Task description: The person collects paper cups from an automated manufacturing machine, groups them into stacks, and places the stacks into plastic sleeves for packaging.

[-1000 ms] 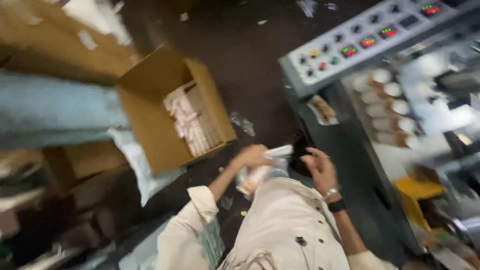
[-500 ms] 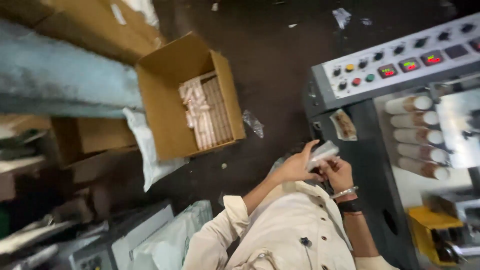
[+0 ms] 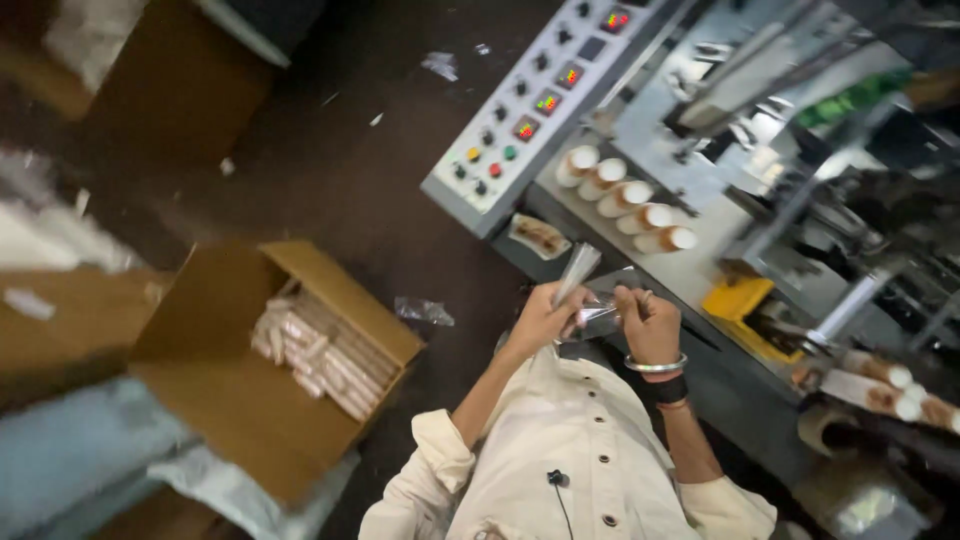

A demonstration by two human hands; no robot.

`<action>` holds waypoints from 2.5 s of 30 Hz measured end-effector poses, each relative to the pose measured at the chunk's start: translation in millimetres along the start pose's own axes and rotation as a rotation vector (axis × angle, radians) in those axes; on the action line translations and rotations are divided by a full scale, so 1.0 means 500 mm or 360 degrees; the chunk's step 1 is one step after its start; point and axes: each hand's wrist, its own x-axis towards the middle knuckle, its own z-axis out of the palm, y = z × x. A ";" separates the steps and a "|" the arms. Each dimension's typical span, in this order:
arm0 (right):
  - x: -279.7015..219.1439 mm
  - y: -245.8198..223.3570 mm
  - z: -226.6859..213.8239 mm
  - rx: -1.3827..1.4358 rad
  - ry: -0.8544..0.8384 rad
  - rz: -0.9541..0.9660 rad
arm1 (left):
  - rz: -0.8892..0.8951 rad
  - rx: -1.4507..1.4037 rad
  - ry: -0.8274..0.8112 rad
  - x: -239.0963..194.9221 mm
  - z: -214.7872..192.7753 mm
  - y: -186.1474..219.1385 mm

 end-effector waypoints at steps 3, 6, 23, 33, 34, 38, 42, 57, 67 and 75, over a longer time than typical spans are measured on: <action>-0.006 0.073 -0.039 0.0272 0.0204 -0.0202 | -0.0072 -0.0130 -0.0213 0.033 0.032 0.022; -0.030 0.256 -0.063 0.1917 -0.0257 0.0091 | -0.0249 -0.0097 -0.0333 0.071 0.053 0.004; -0.060 0.167 -0.127 0.1984 -0.0232 0.0399 | -0.0452 -0.0370 -0.0703 0.102 0.107 -0.017; -0.085 0.212 -0.114 0.0594 -0.1001 0.0482 | 0.0256 0.0749 -0.0918 0.094 0.067 -0.158; -0.082 0.175 -0.128 0.0506 -0.1102 0.0568 | 0.0355 0.0805 -0.1052 0.099 0.063 -0.155; 0.000 0.174 -0.185 0.1342 -0.1151 0.0218 | 0.0058 -0.0022 -0.0877 0.126 0.084 -0.100; 0.134 0.160 -0.170 0.0684 -0.0130 0.0029 | -0.0206 -0.0694 -0.0296 0.168 0.168 -0.030; 0.141 0.431 -0.066 -0.0305 0.0234 -0.0649 | -0.0470 -0.1002 0.0596 0.220 0.165 -0.427; -0.038 0.211 -0.077 0.1228 -0.1635 0.0821 | -0.0313 -0.0436 -0.0232 0.056 0.078 -0.219; 0.032 0.214 0.036 0.1374 -0.0467 0.0948 | -0.0341 0.0075 -0.0087 -0.025 -0.033 -0.169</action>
